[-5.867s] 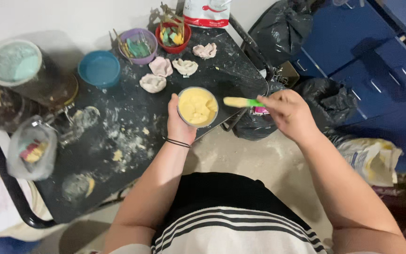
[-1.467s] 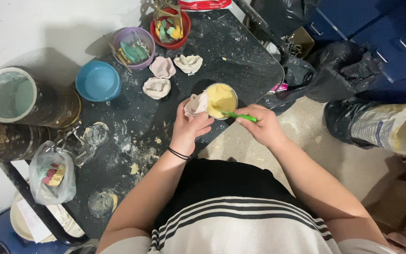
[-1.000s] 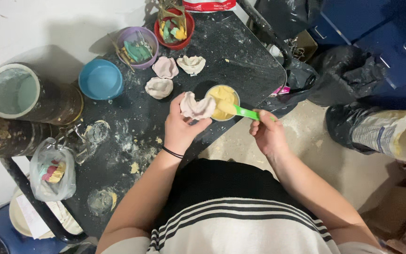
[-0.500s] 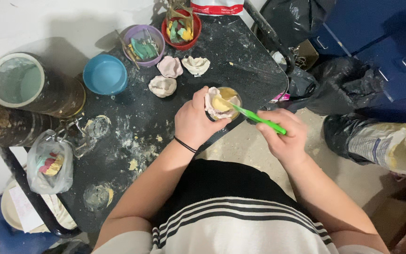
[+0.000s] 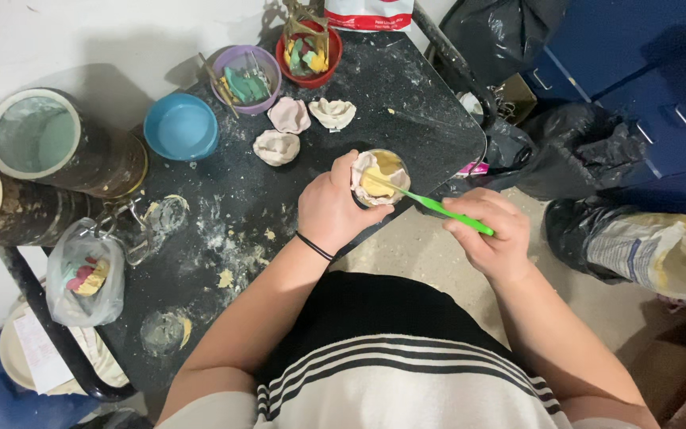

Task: The person mixes a yellow paste in a small container using a green spatula, then scoops the paste into several small molds placed on a cluttered work table. The person repeats the scooping and filling action for multiple molds.

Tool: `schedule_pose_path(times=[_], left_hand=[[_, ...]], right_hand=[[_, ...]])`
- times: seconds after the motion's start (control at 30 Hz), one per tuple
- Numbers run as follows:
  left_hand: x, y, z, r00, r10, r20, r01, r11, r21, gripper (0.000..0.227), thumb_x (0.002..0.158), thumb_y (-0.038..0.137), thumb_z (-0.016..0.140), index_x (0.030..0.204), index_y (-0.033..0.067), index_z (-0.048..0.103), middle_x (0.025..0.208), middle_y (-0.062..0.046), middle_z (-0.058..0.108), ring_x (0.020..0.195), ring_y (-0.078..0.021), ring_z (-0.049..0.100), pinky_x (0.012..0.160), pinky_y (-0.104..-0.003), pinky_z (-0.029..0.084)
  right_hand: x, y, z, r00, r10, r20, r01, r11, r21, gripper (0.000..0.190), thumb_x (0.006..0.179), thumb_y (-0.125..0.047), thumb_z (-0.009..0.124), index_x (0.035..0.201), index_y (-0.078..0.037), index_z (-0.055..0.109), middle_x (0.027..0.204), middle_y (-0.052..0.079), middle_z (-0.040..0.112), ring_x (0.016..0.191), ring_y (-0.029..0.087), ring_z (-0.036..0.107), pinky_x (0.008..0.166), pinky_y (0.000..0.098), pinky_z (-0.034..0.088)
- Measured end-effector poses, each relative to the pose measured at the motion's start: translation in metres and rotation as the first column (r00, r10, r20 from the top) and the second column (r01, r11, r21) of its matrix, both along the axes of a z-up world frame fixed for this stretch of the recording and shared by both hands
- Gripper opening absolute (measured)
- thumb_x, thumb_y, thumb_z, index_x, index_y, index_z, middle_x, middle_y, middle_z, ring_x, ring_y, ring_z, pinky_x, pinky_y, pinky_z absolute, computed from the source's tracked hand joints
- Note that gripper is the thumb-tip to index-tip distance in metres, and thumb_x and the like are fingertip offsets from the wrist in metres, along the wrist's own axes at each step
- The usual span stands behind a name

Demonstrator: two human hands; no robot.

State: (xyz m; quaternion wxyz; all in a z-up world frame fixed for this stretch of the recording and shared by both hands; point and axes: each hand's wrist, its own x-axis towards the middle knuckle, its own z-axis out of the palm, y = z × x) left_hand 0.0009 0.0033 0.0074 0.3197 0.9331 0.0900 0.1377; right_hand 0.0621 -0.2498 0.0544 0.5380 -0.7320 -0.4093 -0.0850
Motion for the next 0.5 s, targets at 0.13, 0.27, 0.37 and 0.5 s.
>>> schedule_pose_path(times=[0.13,0.27,0.37,0.5], left_hand=[[-0.002,-0.002,0.0,1.0,0.01,0.022,-0.011,1.0,0.023,0.099,0.064,0.065,0.087,0.137,0.008,0.052,0.087,-0.014,0.074,0.087,-0.0343,0.077,0.081,-0.043,0.06],[-0.003,0.0,0.0,1.0,0.022,0.006,-0.022,0.998,0.053,0.101,0.062,0.066,0.086,0.137,0.0082,0.051,0.087,-0.014,0.074,0.088,-0.0341,0.077,0.081,-0.044,0.06],[-0.004,0.001,0.004,1.0,0.017,0.009,-0.017,0.998,0.06,0.1,0.063,0.065,0.086,0.137,0.0077,0.051,0.087,-0.014,0.074,0.087,-0.0339,0.077,0.081,-0.044,0.06],[-0.007,0.004,0.008,1.0,0.003,0.014,-0.005,0.996,0.085,0.096,0.067,0.061,0.087,0.137,0.0059,0.052,0.086,-0.013,0.073,0.086,-0.0331,0.077,0.081,-0.042,0.06]], right_hand=[[-0.003,0.003,0.004,1.0,0.024,0.017,-0.024,0.999,-0.033,0.018,0.092,-0.01,0.078,0.108,-0.002,0.081,0.079,0.014,0.071,0.07,0.031,0.069,0.068,0.0454,0.057],[-0.003,-0.004,0.004,0.999,0.032,0.02,-0.031,0.998,-0.047,0.019,0.091,-0.012,0.079,0.107,-0.002,0.081,0.079,0.013,0.071,0.071,0.031,0.069,0.068,0.0451,0.057],[-0.003,-0.009,0.007,0.999,0.019,0.025,-0.018,0.998,-0.06,0.019,0.091,-0.013,0.08,0.107,-0.003,0.081,0.077,0.013,0.07,0.069,0.031,0.068,0.067,0.0441,0.056],[0.0,-0.016,0.008,0.999,0.016,0.049,-0.011,0.994,-0.113,0.02,0.09,-0.014,0.08,0.108,-0.005,0.081,0.077,0.014,0.07,0.069,0.033,0.068,0.066,0.0447,0.055]])
